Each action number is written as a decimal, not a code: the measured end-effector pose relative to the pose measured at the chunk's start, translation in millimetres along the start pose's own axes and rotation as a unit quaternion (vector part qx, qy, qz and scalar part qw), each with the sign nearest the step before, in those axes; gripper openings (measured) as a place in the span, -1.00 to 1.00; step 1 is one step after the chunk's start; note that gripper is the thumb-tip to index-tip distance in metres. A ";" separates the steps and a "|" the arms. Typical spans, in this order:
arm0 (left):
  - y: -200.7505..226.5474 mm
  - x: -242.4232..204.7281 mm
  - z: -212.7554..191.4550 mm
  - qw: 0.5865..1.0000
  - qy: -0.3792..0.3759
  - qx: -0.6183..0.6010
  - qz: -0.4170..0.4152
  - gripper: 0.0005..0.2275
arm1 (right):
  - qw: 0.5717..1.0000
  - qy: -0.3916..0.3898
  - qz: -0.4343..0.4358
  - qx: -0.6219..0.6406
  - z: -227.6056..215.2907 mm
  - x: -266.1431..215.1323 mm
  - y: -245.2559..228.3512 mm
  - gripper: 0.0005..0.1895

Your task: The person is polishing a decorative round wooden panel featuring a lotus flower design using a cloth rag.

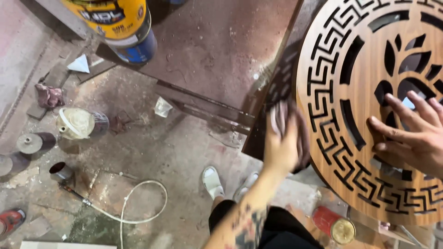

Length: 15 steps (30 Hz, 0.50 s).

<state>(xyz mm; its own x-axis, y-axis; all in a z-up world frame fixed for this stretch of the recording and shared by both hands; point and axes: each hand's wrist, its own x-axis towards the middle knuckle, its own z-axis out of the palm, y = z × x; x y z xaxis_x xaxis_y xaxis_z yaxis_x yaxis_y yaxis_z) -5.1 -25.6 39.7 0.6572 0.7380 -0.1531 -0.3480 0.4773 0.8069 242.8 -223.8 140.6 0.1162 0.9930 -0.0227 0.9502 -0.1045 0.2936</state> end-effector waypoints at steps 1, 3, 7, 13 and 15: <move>-10.2 -16.5 -0.4 0.996 -0.043 -0.065 -0.041 -0.77 | 1.000 0.004 0.008 0.030 1.4 -0.7 -0.8 -0.39; -19.0 -17.8 1.5 0.991 -0.040 -0.113 -0.054 -0.82 | 1.000 -0.007 0.011 0.019 4.9 -6.8 1.8 -0.37; -14.5 51.5 -0.8 0.977 -0.044 -0.205 -0.034 -0.66 | 1.000 -0.014 0.010 0.016 -1.4 -3.1 -1.9 -0.31; -39.3 -38.9 1.8 0.970 -0.070 -0.200 -0.120 -0.85 | 0.998 -0.034 0.011 -0.048 1.4 -7.8 6.3 -0.34; -46.1 -18.2 3.6 0.965 -0.056 -0.221 -0.126 -0.81 | 0.999 -0.039 0.010 -0.017 -3.2 -7.3 7.5 -0.33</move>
<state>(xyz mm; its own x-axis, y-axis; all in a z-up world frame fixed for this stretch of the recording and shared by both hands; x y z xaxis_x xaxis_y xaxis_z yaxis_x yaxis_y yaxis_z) 1.4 -62.8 7.4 0.8179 0.5270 -0.2308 -0.4024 0.8108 0.4251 248.1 -231.7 146.1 0.1575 0.9834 -0.0906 0.9373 -0.1200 0.3271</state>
